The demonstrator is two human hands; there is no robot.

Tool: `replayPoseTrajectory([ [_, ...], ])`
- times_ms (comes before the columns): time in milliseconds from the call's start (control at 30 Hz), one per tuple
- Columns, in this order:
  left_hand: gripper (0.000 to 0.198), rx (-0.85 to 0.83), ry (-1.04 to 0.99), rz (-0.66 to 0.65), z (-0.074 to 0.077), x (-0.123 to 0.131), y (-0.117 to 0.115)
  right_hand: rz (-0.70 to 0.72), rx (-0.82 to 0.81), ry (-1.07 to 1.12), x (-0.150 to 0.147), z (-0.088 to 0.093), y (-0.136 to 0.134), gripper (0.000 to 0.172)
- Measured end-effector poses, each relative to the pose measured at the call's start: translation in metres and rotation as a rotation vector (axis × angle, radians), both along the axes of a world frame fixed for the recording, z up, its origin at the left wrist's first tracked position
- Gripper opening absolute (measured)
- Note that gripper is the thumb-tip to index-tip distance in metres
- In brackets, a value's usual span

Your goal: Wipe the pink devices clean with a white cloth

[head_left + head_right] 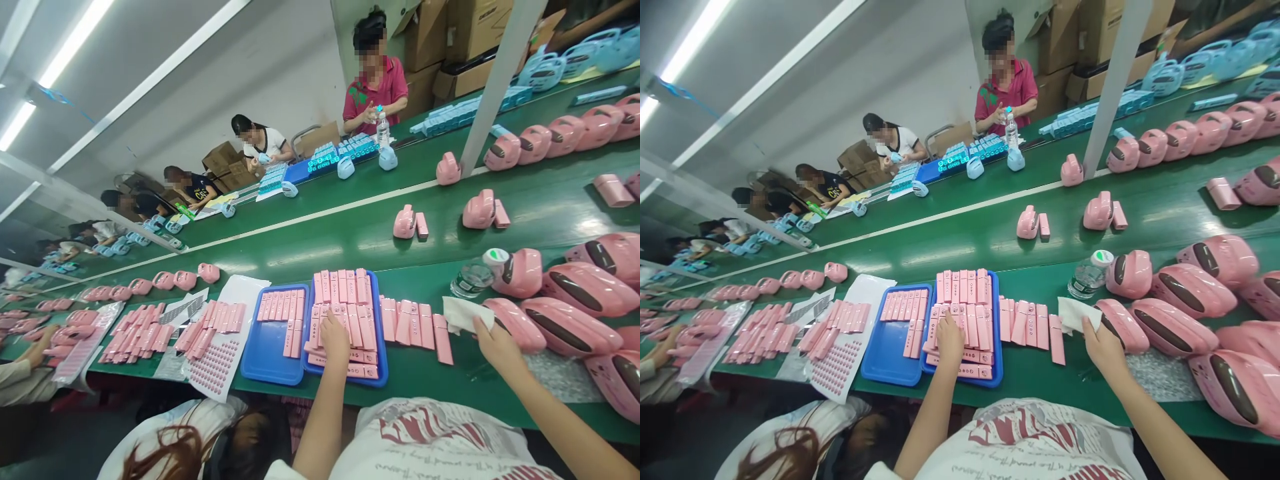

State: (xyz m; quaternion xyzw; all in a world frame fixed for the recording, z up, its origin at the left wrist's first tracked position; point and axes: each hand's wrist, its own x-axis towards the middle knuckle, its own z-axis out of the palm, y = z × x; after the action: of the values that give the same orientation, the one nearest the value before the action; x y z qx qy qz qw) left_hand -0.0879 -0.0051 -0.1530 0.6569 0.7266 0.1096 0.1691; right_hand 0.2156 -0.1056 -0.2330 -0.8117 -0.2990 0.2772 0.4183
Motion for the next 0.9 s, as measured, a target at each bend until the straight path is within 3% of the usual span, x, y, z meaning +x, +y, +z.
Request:
replayPoseTrajectory([
  [100,0.057,-0.066,-0.161,0.007,0.017,-0.003,-0.001,-0.041,0.050,-0.014,-0.003,0.033,0.002,0.049],
  [200,0.052,-0.111,-0.498,0.013,0.033,0.001,-0.007,-0.019,0.130,0.087,-0.018,0.061,0.010,0.050],
  [333,0.047,-0.417,-1.105,0.067,0.043,0.028,-0.020,0.176,0.164,0.362,-0.060,0.079,0.023,0.051],
  [400,0.048,-0.580,-1.261,0.096,0.045,0.045,-0.026,0.312,0.272,0.357,-0.086,0.083,0.025,0.054],
  [467,0.048,-0.622,-1.360,0.161,0.046,0.060,-0.032,0.463,0.414,0.206,-0.109,0.085,0.021,0.052],
  [533,0.054,-0.629,-1.478,0.248,0.048,0.068,-0.034,0.700,0.566,-0.001,-0.123,0.084,0.015,0.046],
  [633,0.069,-0.685,-1.586,0.272,0.052,0.069,-0.035,1.028,0.719,-0.230,-0.122,0.079,0.013,0.042],
  [667,0.073,-0.708,-1.579,0.248,0.052,0.068,-0.036,1.037,0.731,-0.270,-0.118,0.077,0.015,0.042],
  [800,0.077,-0.736,-1.540,0.134,0.050,0.070,-0.040,0.817,0.710,-0.315,-0.105,0.081,0.027,0.042],
  [900,0.076,-0.734,-1.630,0.199,0.050,0.076,-0.041,0.962,0.739,-0.206,-0.109,0.095,0.023,0.037],
])
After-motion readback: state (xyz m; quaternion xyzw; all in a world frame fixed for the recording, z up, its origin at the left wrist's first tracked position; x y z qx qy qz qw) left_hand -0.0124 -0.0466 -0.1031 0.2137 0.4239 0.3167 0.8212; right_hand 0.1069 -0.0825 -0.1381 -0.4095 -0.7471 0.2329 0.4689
